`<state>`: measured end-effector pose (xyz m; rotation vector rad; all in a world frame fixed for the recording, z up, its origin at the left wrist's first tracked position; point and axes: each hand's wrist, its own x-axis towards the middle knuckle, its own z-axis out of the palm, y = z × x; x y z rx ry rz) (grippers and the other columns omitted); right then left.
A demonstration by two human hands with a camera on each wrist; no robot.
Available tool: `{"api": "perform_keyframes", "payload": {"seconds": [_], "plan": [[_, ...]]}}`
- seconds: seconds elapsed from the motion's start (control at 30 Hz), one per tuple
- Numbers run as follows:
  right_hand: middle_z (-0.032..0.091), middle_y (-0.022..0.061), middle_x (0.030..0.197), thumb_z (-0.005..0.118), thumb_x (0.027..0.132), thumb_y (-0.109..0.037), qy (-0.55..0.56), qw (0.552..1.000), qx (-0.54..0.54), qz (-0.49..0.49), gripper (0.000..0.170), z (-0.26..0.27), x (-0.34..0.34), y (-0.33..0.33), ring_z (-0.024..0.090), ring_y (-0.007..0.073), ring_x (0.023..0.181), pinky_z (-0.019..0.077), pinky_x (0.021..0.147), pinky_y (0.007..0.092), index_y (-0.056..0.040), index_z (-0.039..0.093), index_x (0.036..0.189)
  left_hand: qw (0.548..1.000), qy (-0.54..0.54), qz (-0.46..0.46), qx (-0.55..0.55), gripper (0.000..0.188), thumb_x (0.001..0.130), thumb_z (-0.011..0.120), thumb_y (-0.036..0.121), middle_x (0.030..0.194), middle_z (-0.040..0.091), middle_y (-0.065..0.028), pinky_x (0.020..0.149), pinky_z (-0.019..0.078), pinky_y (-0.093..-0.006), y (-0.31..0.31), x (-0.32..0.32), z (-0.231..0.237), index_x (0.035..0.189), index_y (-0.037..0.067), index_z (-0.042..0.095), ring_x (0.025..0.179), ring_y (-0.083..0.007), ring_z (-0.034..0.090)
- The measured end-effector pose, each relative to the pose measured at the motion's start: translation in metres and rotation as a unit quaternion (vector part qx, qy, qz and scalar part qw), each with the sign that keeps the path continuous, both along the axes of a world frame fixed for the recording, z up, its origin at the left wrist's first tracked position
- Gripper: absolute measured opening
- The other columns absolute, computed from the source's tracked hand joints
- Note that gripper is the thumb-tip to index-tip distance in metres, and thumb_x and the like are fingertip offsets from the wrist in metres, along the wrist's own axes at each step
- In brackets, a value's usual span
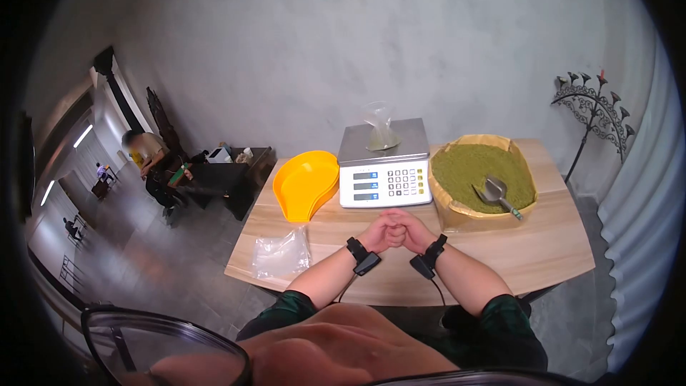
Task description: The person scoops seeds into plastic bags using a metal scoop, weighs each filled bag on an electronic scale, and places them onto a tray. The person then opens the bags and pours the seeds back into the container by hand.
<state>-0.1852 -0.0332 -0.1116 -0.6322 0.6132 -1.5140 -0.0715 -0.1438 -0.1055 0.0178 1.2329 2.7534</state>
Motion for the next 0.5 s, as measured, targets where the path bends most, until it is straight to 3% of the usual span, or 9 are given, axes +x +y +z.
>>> {"api": "perform_keyframes", "payload": {"seconds": [0.37, 0.5], "plan": [[0.059, 0.0051, 0.086, 0.056, 0.092, -0.017, 0.031, 0.998, 0.031, -0.037, 0.032, 0.008, 0.007, 0.0, 0.06, 0.0142, 0.073, 0.0519, 0.061, 0.0279, -0.0039, 0.056, 0.121, 0.998, -0.024, 0.054, -0.018, 0.033, 0.092, 0.051, 0.028, 0.055, 0.032, 0.005, 0.044, 0.0251, -0.0229, 0.006, 0.001, 0.001, 0.065, 0.017, 0.037, 0.047, -0.0089, 0.032], [0.053, -0.0001, 0.075, 0.053, 0.098, -0.02, 0.03, 0.998, 0.05, -0.034, 0.027, 0.01, 0.007, -0.001, 0.052, 0.0101, 0.06, 0.0441, 0.052, 0.0242, -0.0064, 0.056, 0.12, 0.998, -0.048, 0.049, -0.012, 0.044, 0.096, 0.048, 0.038, 0.053, 0.031, 0.0047, 0.045, 0.026, -0.0229, 0.003, -0.001, -0.001, 0.059, 0.019, 0.032, 0.046, -0.0097, 0.032]]}}
